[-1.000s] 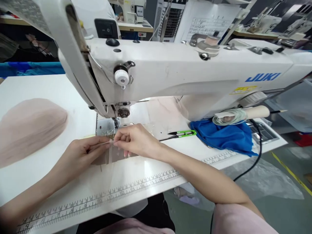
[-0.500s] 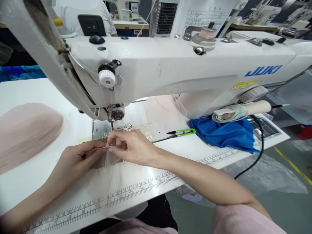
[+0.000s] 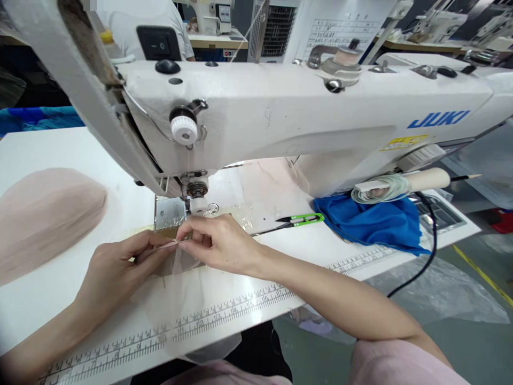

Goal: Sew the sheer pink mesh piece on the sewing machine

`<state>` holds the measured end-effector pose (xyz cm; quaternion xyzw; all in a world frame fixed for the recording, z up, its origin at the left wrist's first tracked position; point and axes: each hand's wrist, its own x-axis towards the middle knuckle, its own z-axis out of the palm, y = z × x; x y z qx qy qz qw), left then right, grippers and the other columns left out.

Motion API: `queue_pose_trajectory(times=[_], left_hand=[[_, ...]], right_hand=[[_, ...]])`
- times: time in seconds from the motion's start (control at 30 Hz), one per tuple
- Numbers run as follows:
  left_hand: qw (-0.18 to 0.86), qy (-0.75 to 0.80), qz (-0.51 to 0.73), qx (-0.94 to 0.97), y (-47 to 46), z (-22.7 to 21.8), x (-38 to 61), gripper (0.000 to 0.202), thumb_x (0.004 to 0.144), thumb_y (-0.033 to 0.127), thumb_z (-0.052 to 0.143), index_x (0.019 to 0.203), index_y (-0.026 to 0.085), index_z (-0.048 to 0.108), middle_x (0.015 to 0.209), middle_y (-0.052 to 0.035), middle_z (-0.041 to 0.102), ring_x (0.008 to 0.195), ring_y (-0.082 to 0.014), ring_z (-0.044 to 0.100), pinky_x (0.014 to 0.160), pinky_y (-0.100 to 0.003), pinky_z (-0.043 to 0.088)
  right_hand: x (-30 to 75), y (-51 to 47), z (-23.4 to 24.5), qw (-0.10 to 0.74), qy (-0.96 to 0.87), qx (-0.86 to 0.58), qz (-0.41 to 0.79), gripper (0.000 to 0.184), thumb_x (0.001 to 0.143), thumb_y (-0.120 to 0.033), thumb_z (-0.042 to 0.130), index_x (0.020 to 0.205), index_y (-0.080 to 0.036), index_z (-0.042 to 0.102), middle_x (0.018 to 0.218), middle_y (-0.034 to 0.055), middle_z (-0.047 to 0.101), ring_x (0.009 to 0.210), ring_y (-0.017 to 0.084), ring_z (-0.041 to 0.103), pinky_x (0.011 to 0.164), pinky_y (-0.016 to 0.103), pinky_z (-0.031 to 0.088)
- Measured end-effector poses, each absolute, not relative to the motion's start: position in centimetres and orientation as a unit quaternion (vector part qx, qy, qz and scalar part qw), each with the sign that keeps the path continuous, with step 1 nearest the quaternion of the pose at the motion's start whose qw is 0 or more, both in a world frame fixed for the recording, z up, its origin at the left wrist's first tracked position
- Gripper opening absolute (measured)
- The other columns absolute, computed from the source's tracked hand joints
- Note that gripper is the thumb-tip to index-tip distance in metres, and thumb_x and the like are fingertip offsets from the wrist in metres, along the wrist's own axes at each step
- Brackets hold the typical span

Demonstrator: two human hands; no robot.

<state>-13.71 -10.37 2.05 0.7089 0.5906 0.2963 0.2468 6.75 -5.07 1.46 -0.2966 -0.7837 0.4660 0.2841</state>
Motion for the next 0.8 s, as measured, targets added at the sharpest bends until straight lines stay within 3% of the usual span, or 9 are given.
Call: queue_pose_trajectory(times=[0.13, 0.27, 0.37, 0.47, 0.57, 0.67, 0.8], left_hand=[[0.231, 0.592, 0.303, 0.71, -10.6, 2.0, -13.6, 0.023, 0.086, 0.044, 0.057, 0.079, 0.027, 0.07, 0.049, 0.0071, 0.056, 0.041, -0.0087, 0.039, 0.044, -0.021, 0.034], [0.232, 0.577, 0.315, 0.717, -10.7, 2.1, -13.6, 0.021, 0.087, 0.04, 0.058, 0.097, 0.029, 0.072, 0.053, 0.0074, 0.06, 0.042, -0.0095, 0.045, 0.046, -0.021, 0.04], [0.247, 0.551, 0.317, 0.731, -10.7, 2.2, -13.7, 0.018, 0.089, 0.036, 0.057, 0.093, 0.029, 0.073, 0.064, 0.0061, 0.07, 0.044, -0.0088, 0.051, 0.047, -0.021, 0.041], [0.229, 0.554, 0.317, 0.735, -10.9, 2.2, -13.7, 0.015, 0.088, 0.034, 0.058, 0.085, 0.028, 0.072, 0.063, 0.0069, 0.07, 0.042, -0.0081, 0.048, 0.045, -0.021, 0.037], [0.23, 0.548, 0.306, 0.744, -10.9, 2.3, -13.7, 0.017, 0.088, 0.035, 0.058, 0.082, 0.027, 0.071, 0.061, 0.007, 0.07, 0.041, -0.0079, 0.047, 0.045, -0.022, 0.036], [0.252, 0.548, 0.253, 0.756, -10.7, 2.1, -13.7, 0.022, 0.089, 0.042, 0.058, 0.079, 0.027, 0.071, 0.05, 0.008, 0.06, 0.04, -0.0092, 0.044, 0.043, -0.023, 0.032], [0.147, 0.578, 0.184, 0.781, -10.3, 1.2, -13.5, 0.028, 0.092, 0.041, 0.054, 0.075, 0.027, 0.071, 0.046, 0.0064, 0.053, 0.045, -0.0131, 0.045, 0.048, -0.026, 0.031]], right_hand=[[6.7, -5.2, 1.4, 0.303, -0.794, -0.282, 0.445, 0.011, 0.092, -0.02, 0.06, 0.094, -0.017, 0.071, 0.061, -0.0054, 0.062, 0.052, 0.007, 0.057, 0.053, 0.02, 0.048], [6.7, -5.3, 0.8, 0.376, -0.837, -0.22, 0.331, 0.013, 0.094, -0.02, 0.06, 0.094, -0.016, 0.072, 0.081, 0.0008, 0.075, 0.068, 0.009, 0.067, 0.063, 0.021, 0.054], [7.0, -5.1, 0.5, 0.405, -0.891, -0.162, 0.125, 0.016, 0.095, -0.018, 0.058, 0.092, -0.017, 0.073, 0.067, -0.0019, 0.072, 0.056, 0.008, 0.062, 0.049, 0.02, 0.049], [7.4, -4.9, 0.7, 0.369, -0.921, -0.125, -0.006, 0.023, 0.096, -0.015, 0.055, 0.085, -0.02, 0.074, 0.053, -0.0047, 0.063, 0.045, 0.008, 0.052, 0.038, 0.022, 0.037], [7.8, -4.9, 1.3, 0.318, -0.939, -0.13, 0.021, 0.029, 0.098, -0.019, 0.05, 0.081, -0.022, 0.074, 0.051, -0.0045, 0.061, 0.043, 0.008, 0.048, 0.037, 0.023, 0.033], [7.7, -4.9, 1.7, 0.299, -0.926, -0.177, 0.144, 0.024, 0.098, -0.024, 0.052, 0.084, -0.019, 0.072, 0.06, -0.0039, 0.066, 0.049, 0.007, 0.053, 0.045, 0.02, 0.04], [7.1, -4.6, 1.1, 0.254, -0.886, -0.279, 0.269, 0.016, 0.093, -0.017, 0.057, 0.083, -0.015, 0.069, 0.066, -0.0043, 0.068, 0.053, 0.005, 0.055, 0.053, 0.018, 0.042]])
